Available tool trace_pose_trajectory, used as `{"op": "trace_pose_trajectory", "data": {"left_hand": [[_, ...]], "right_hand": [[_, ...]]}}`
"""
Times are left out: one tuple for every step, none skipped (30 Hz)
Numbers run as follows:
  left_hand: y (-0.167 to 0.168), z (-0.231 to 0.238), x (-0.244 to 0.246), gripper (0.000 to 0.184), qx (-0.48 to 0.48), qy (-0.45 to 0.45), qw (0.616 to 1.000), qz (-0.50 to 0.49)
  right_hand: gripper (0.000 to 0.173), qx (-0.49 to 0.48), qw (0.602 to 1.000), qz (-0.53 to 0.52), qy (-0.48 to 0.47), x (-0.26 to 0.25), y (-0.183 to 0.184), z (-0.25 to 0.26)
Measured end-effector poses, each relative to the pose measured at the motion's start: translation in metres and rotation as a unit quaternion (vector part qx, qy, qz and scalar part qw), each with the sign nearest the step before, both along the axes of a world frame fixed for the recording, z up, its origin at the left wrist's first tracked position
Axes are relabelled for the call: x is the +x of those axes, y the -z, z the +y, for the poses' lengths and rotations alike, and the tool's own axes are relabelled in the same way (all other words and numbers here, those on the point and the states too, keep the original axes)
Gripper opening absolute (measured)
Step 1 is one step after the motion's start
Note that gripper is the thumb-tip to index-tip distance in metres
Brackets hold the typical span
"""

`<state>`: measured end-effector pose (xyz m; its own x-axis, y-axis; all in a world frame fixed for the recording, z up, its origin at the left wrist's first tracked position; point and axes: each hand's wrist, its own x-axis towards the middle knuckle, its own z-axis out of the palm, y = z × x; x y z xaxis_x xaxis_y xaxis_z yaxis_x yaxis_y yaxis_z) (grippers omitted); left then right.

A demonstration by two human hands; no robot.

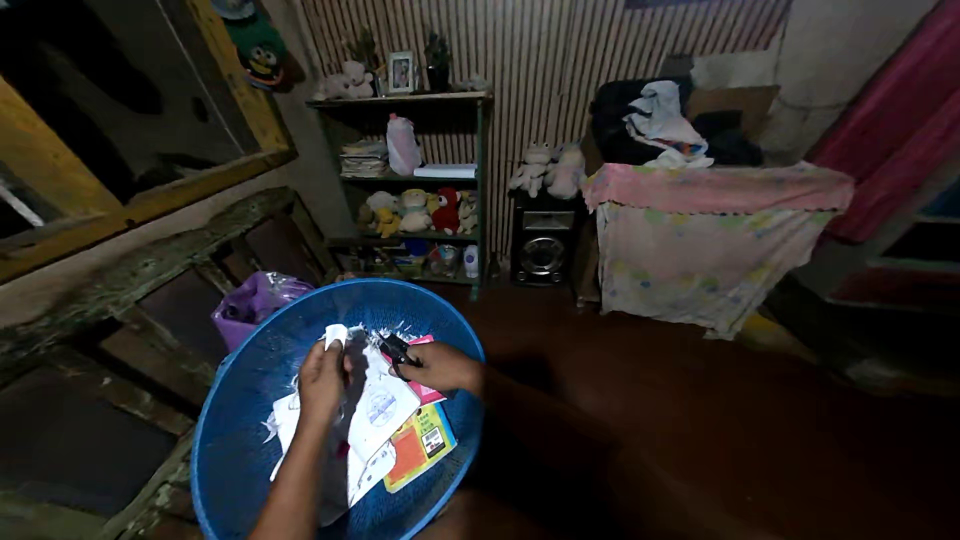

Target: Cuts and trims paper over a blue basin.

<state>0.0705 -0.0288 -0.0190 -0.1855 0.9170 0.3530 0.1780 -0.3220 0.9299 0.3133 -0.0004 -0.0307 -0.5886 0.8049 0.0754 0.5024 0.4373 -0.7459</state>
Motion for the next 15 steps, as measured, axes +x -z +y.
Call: {"op": "trace_pose_trajectory", "data": {"left_hand": [[0.002, 0.001, 0.002, 0.031, 0.004, 0.007, 1.0, 0.008], [0.005, 0.001, 0.004, 0.03, 0.003, 0.011, 1.0, 0.015], [0.008, 0.001, 0.005, 0.03, -0.002, 0.011, 1.0, 0.018], [0.01, 0.002, 0.005, 0.03, -0.008, 0.008, 1.0, 0.021], [0.013, 0.003, 0.004, 0.03, -0.013, 0.007, 1.0, 0.024], [0.015, 0.004, 0.002, 0.031, -0.016, 0.007, 1.0, 0.025], [0.016, 0.005, 0.002, 0.031, -0.016, 0.008, 1.0, 0.025], [0.015, 0.005, 0.002, 0.03, -0.017, 0.008, 1.0, 0.025], [0.014, 0.005, 0.002, 0.03, -0.015, 0.005, 1.0, 0.027], [0.013, 0.004, 0.003, 0.03, -0.007, -0.005, 0.999, 0.038], [0.012, 0.004, 0.001, 0.031, 0.009, -0.02, 0.998, 0.064], [0.009, 0.004, -0.002, 0.031, 0.036, -0.043, 0.992, 0.109], [0.005, 0.003, -0.008, 0.033, 0.073, -0.073, 0.98, 0.167], [-0.002, 0.002, -0.015, 0.036, 0.114, -0.107, 0.96, 0.231], [-0.012, 0.0, -0.024, 0.038, 0.159, -0.146, 0.933, 0.289]], "right_hand": [[0.052, 0.003, 1.0, 0.014, 0.002, 0.0, -0.001, 0.002], [0.052, 0.005, 1.0, 0.025, 0.002, 0.001, -0.002, 0.004], [0.051, 0.007, 0.999, 0.033, 0.001, 0.001, -0.003, 0.006], [0.051, 0.008, 0.999, 0.039, 0.0, 0.001, -0.003, 0.008], [0.051, 0.01, 0.999, 0.044, -0.002, 0.001, -0.003, 0.009], [0.051, 0.012, 0.999, 0.047, -0.004, 0.001, -0.003, 0.01], [0.051, 0.013, 0.999, 0.049, -0.006, 0.001, -0.003, 0.009], [0.051, 0.015, 0.999, 0.05, -0.007, 0.001, -0.003, 0.009], [0.05, 0.018, 0.998, 0.052, -0.008, 0.001, -0.002, 0.009], [0.05, 0.02, 0.998, 0.054, -0.008, 0.0, -0.002, 0.008], [0.049, 0.022, 0.998, 0.058, -0.008, 0.0, -0.003, 0.008], [0.049, 0.024, 0.998, 0.063, -0.009, -0.001, -0.004, 0.007], [0.049, 0.029, 0.997, 0.072, -0.01, -0.001, -0.005, 0.006], [0.047, 0.034, 0.996, 0.083, -0.01, -0.001, -0.007, 0.005], [0.046, 0.04, 0.995, 0.094, -0.005, -0.001, -0.01, 0.003]]}}
